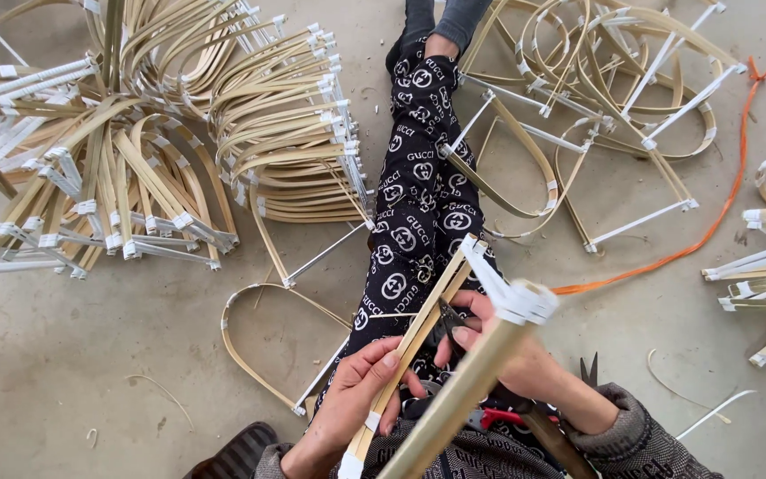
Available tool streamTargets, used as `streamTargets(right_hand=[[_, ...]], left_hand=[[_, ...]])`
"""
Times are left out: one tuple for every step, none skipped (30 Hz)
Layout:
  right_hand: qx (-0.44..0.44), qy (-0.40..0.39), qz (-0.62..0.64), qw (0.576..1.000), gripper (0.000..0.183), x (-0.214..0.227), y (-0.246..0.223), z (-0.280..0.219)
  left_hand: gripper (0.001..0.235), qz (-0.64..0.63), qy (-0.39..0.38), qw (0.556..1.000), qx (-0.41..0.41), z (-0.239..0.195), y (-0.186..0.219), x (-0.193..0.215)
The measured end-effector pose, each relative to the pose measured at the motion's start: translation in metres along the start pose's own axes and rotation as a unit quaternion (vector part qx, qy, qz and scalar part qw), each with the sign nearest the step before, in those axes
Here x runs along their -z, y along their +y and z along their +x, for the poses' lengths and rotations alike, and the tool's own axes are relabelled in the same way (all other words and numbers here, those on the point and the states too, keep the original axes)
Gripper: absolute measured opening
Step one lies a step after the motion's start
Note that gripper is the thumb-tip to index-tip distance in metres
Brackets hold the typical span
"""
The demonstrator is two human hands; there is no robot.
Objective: The recorder is sitting on a workshop floor assembling bamboo strips into curved frame components using plastic connectors and cutting ties with tools.
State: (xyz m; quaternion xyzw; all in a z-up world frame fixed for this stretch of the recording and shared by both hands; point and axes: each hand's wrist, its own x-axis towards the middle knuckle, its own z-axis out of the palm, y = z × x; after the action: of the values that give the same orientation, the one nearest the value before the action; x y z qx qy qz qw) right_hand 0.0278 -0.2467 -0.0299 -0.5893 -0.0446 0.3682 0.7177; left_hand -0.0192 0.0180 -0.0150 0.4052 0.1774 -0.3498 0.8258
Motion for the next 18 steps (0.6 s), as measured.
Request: streamTargets(right_hand=[[0.08,0.025,-0.081,0.993,0.043,-0.003,0.0,0.002],[0.079,0.024,-0.08,0.993,0.043,-0.006,-0.007,0.0],[0.036,0.039,-0.046,0.997,0.046,-0.009,-0.014,-0.001],[-0.007,0.053,-0.012,0.998,0.05,-0.012,-0.021,-0.003],[-0.008,0.053,-0.011,0.998,0.05,-0.012,-0.023,-0.003],[-0.041,0.041,-0.005,0.998,0.045,-0.013,-0.025,-0.003],[-0.074,0.03,0.001,0.997,0.041,-0.013,-0.027,-0.004],[-0.075,0.03,0.002,0.997,0.041,-0.01,-0.022,-0.005],[-0.042,0.032,-0.011,0.999,0.04,-0.007,-0.018,-0.006],[-0.01,0.033,-0.025,0.999,0.039,-0.003,-0.014,-0.006],[-0.011,0.031,-0.025,0.999,0.039,-0.005,-0.019,-0.006],[-0.04,0.046,-0.012,0.998,0.039,-0.006,-0.023,-0.005],[-0.069,0.06,0.002,0.996,0.04,-0.007,-0.028,-0.004],[-0.069,0.058,0.002,0.996,0.04,-0.006,-0.027,-0.005],[-0.038,0.063,-0.027,0.997,0.041,-0.005,-0.025,-0.007],[-0.007,0.068,-0.055,0.996,0.042,-0.003,-0.023,-0.008],[-0.007,0.066,-0.054,0.996,0.042,-0.002,-0.022,-0.008],[-0.005,0.059,-0.052,0.997,0.036,0.0,-0.021,-0.009]], left_hand=[[0.042,0.006,-0.033,0.999,-0.027,-0.001,-0.001,0.003],[0.042,0.006,-0.032,0.999,-0.027,0.001,-0.003,0.006],[0.042,0.006,-0.024,0.999,-0.027,0.003,-0.005,0.009],[0.041,0.007,-0.015,0.999,-0.028,0.005,-0.006,0.011],[0.041,0.007,-0.014,1.0,-0.027,0.005,-0.006,0.011],[0.04,0.012,-0.016,0.999,-0.029,0.005,-0.006,0.011],[0.04,0.016,-0.018,0.999,-0.031,0.005,-0.006,0.011],[0.04,0.016,-0.018,0.999,-0.03,0.006,-0.004,0.008],[0.039,0.011,-0.027,0.999,-0.025,0.007,-0.003,0.006],[0.038,0.005,-0.037,0.999,-0.021,0.008,-0.002,0.003],[0.038,0.004,-0.035,0.999,-0.022,0.009,-0.004,0.004],[0.038,-0.021,-0.06,0.998,-0.017,0.01,-0.006,0.006],[0.038,-0.045,-0.085,0.995,-0.011,0.012,-0.007,0.007],[0.038,-0.046,-0.083,0.995,-0.012,0.013,-0.007,0.008],[0.039,-0.066,-0.07,0.995,0.019,0.013,-0.007,0.008],[0.04,-0.086,-0.057,0.993,0.05,0.014,-0.006,0.009],[0.04,-0.086,-0.055,0.994,0.049,0.009,0.008,-0.001],[0.038,-0.088,0.004,0.991,0.1,0.003,0.022,-0.01]])
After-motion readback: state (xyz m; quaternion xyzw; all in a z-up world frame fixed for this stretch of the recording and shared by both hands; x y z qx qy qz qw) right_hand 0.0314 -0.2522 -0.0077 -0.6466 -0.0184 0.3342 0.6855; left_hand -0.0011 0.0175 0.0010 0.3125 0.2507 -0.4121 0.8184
